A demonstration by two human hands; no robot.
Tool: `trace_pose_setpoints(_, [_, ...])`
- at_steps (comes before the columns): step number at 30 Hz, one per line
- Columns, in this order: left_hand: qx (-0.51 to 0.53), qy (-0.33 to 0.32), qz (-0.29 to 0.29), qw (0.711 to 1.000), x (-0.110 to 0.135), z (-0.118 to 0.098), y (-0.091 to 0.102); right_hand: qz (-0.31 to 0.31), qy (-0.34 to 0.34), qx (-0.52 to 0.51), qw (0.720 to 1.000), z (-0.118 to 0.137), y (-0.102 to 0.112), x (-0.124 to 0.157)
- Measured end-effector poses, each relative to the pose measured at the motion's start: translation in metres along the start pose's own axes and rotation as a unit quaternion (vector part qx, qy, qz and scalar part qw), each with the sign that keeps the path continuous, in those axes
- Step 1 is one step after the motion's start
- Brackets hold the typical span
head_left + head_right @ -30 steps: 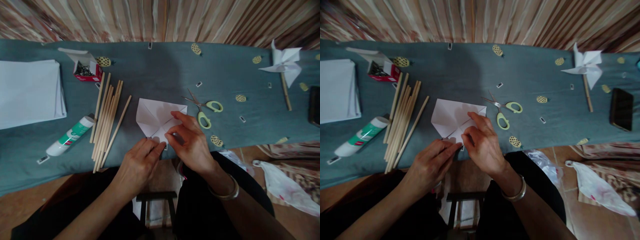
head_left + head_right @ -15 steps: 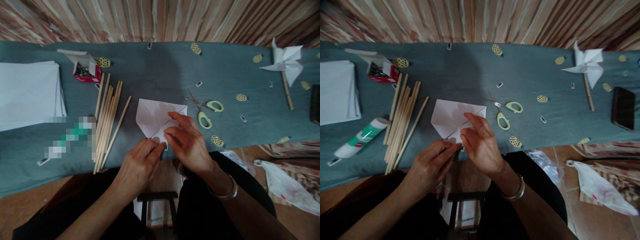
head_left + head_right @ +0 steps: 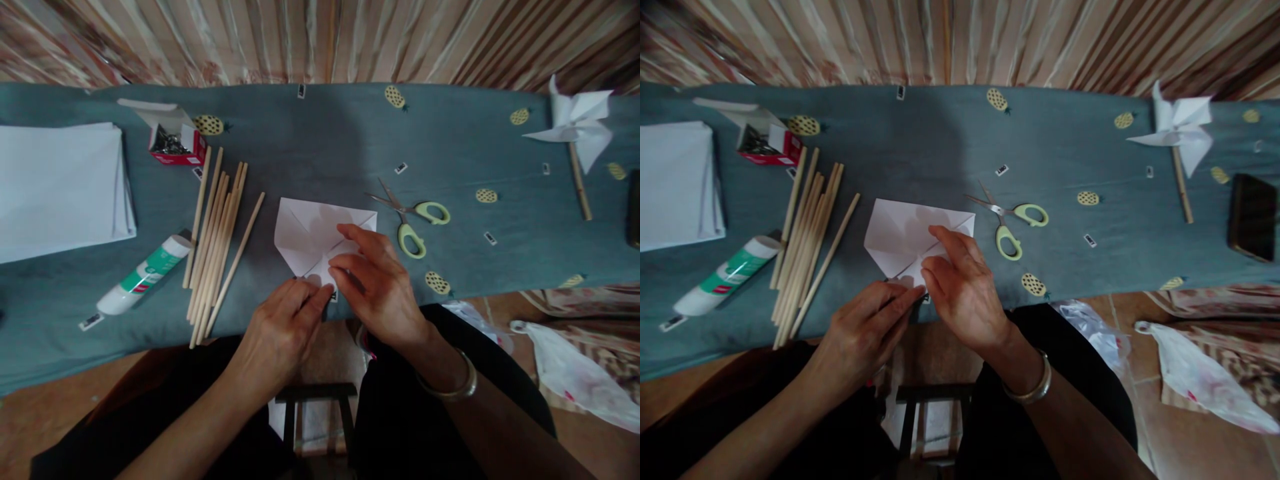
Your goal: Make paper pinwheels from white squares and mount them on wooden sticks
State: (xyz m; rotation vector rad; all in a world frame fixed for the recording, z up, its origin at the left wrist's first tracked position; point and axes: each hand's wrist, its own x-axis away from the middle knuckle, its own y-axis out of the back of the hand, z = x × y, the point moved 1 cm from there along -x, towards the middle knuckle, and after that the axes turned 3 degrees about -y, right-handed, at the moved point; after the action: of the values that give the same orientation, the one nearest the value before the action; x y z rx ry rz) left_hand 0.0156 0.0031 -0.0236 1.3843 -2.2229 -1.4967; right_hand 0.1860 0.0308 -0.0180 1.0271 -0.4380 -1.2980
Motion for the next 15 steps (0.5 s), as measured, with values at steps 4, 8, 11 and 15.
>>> trace_pose_setpoints(4, [-0.002, 0.002, 0.005, 1.0, 0.001, 0.0, 0.0, -0.009, 0.011, -0.002, 1.0, -0.0006, -0.0008, 0.0002])
trace_pose_setpoints(8, [0.0, 0.007, 0.011, 1.0, 0.0007, -0.0002, 0.0003, -0.01, 0.024, 0.01, 1.0, -0.0005, -0.0003, -0.0004])
trace_pose_setpoints(11, [-0.004, 0.01, 0.012, 1.0, 0.0001, 0.0, 0.0002, -0.001, 0.017, 0.019, 1.0, 0.0003, 0.0008, -0.0008])
trace_pose_setpoints(15, [-0.011, 0.006, 0.01, 1.0, -0.0006, -0.0001, 0.0003, 0.003, 0.02, 0.018, 1.0, 0.0005, 0.0011, -0.0008])
